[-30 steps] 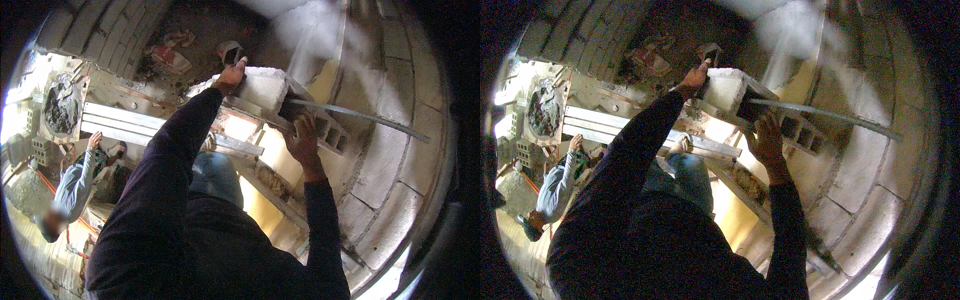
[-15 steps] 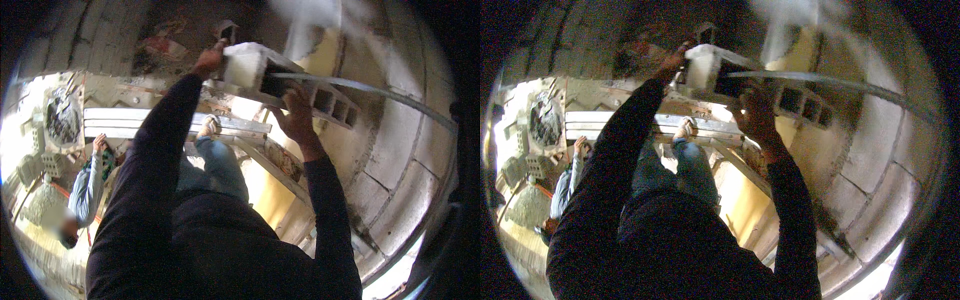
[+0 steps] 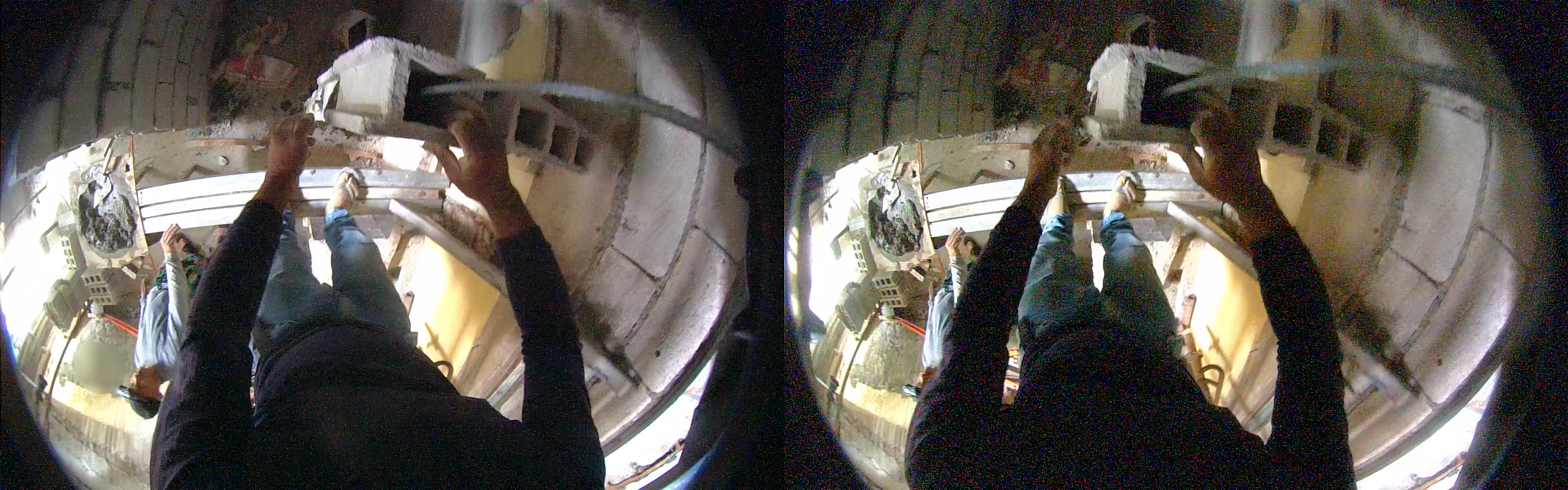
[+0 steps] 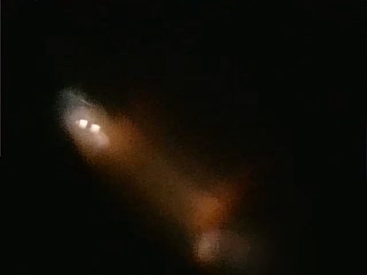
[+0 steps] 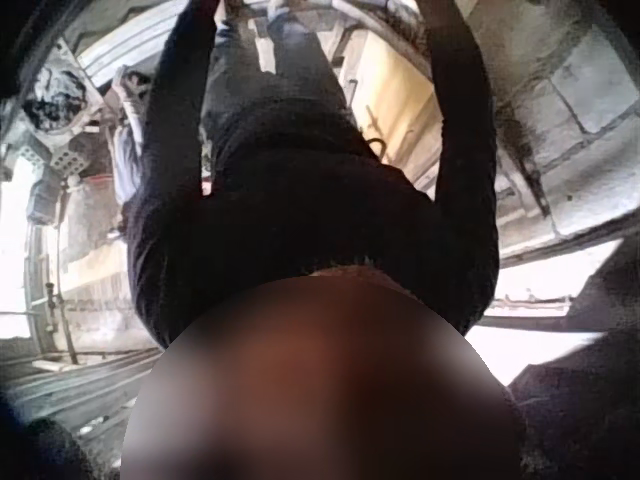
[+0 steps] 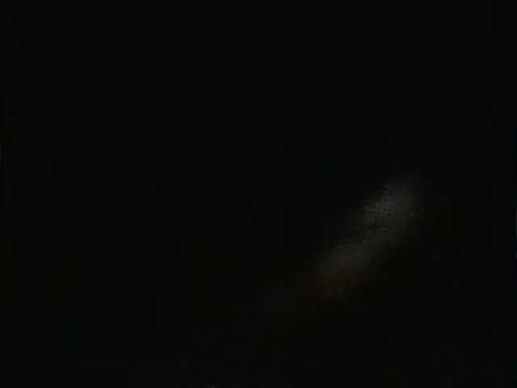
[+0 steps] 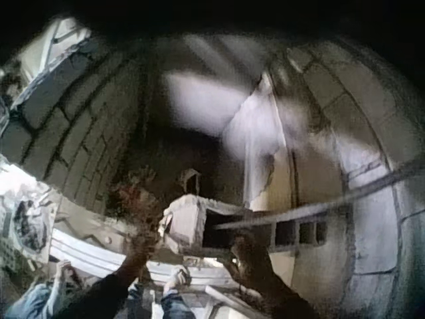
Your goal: The person scoops mortar with a trowel and spreads it on a cinder block held by another worker, then places the block onto a wall and taps it into position. The process repeats with additional blocks as the wall is built upward.
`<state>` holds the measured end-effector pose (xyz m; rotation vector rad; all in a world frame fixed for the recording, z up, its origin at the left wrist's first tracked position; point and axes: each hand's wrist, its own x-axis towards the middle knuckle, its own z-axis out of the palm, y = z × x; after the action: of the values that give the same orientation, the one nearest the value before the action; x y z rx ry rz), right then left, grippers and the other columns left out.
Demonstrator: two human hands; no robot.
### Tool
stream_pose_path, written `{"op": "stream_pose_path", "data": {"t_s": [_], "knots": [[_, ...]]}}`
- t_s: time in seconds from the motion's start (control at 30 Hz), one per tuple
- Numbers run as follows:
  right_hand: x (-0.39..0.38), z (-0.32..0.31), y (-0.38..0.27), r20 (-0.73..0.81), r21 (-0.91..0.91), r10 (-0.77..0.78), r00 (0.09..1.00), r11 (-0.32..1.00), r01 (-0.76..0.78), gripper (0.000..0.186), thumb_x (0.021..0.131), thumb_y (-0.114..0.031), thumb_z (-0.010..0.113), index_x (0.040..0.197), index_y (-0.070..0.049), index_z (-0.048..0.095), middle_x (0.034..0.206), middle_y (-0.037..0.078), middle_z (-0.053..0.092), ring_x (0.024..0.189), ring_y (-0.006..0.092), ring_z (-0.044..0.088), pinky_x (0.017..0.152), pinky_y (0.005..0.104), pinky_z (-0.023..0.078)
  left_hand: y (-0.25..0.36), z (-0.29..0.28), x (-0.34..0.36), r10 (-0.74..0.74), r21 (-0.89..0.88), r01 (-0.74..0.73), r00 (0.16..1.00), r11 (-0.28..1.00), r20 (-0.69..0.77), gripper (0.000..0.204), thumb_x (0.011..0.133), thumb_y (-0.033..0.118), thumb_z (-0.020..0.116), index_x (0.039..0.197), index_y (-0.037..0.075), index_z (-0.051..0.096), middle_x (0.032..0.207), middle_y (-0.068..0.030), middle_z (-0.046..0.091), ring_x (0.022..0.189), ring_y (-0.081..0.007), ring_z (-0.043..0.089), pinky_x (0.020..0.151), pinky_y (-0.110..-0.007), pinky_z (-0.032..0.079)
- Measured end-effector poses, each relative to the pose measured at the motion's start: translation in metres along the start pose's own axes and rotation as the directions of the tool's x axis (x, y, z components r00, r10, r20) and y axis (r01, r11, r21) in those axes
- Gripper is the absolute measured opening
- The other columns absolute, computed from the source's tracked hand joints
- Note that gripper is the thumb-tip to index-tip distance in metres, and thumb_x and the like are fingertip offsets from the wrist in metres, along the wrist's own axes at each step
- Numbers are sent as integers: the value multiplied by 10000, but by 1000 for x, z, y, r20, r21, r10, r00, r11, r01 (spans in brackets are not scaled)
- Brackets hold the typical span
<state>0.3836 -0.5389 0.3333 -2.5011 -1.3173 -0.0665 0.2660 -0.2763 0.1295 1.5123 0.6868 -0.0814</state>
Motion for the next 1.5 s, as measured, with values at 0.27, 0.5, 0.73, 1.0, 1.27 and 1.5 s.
{"op": "stream_pose_path", "data": {"t_s": [0.27, 0.5, 0.73, 1.0, 1.27, 1.5], "knots": [[-7, 6, 12, -16, 8, -1, 1000, 1000, 1, 474, 762, -303, 793, 1049, -12, 551, 1232, 248, 544, 1157, 414, 524, 966, 457, 440, 52, -28, -2, 732, 396, -767, 623, 505, 276, 420, 927, 199, 608, 1291, 19, 502, 1186, -180, 593, 1095, -270, 583, 940, -401, 477], [-8, -6, 8, -43, 23, -54, 998, 998, 55, 370, 774, -121, 736, 1070, 8, 556, 1185, 236, 540, 1144, 410, 524, 962, 465, 456, 128, -15, 37, 544, -525, -269, 683, 807, 487, 645, 935, 348, 606, 1433, 52, 325, 1383, -102, 462, 1204, -259, 519, 970, -381, 465], [-10, -4, 5, -50, -45, -46, 998, 998, 44, 286, 804, -123, 703, 1025, 27, 599, 1239, 226, 545, 1228, 372, 479, 1010, 465, 424, 184, 11, 30, 376, -31, -444, 716, 895, 589, 544, 931, 356, 610, 1369, 93, 423, 1284, -91, 524, 1108, -227, 559, 906, -362, 495], [-43, 3, -33, -522, 183, 345, 780, 939, -293, 672, 766, -307, 797, 1295, -35, 484, 1253, 209, 550, 1151, 377, 548, 965, 420, 455, 192, 19, 19, 471, 265, -673, 697, 691, 540, 500, 922, 415, 614, 1295, 103, 495, 1123, -78, 587, 920, -182, 604, 773, -335, 524], [-48, 75, -103, 403, 915, 876, 266, -391, -99, 742, 810, -420, 756, 1317, -9, 401, 1190, 148, 557, 1041, 245, 612, 833, 375, 541, 190, 18, 18, 275, 285, -434, 844, 855, 462, 567, 895, 499, 619, 1230, 60, 492, 1096, -104, 590, 926, -205, 589, 810, -349, 493], [-15, 74, -93, 478, 839, 837, 266, -525, 146, 898, 835, -457, 713, 1473, -113, 183, 1361, 225, 412, 1142, 394, 557, 906, 532, 488, 171, 12, 40, 325, 389, -532, 813, 752, 483, 469, 926, 396, 593, 1235, 59, 491, 1137, -131, 586, 1030, -258, 571, 904, -394, 447]]}}
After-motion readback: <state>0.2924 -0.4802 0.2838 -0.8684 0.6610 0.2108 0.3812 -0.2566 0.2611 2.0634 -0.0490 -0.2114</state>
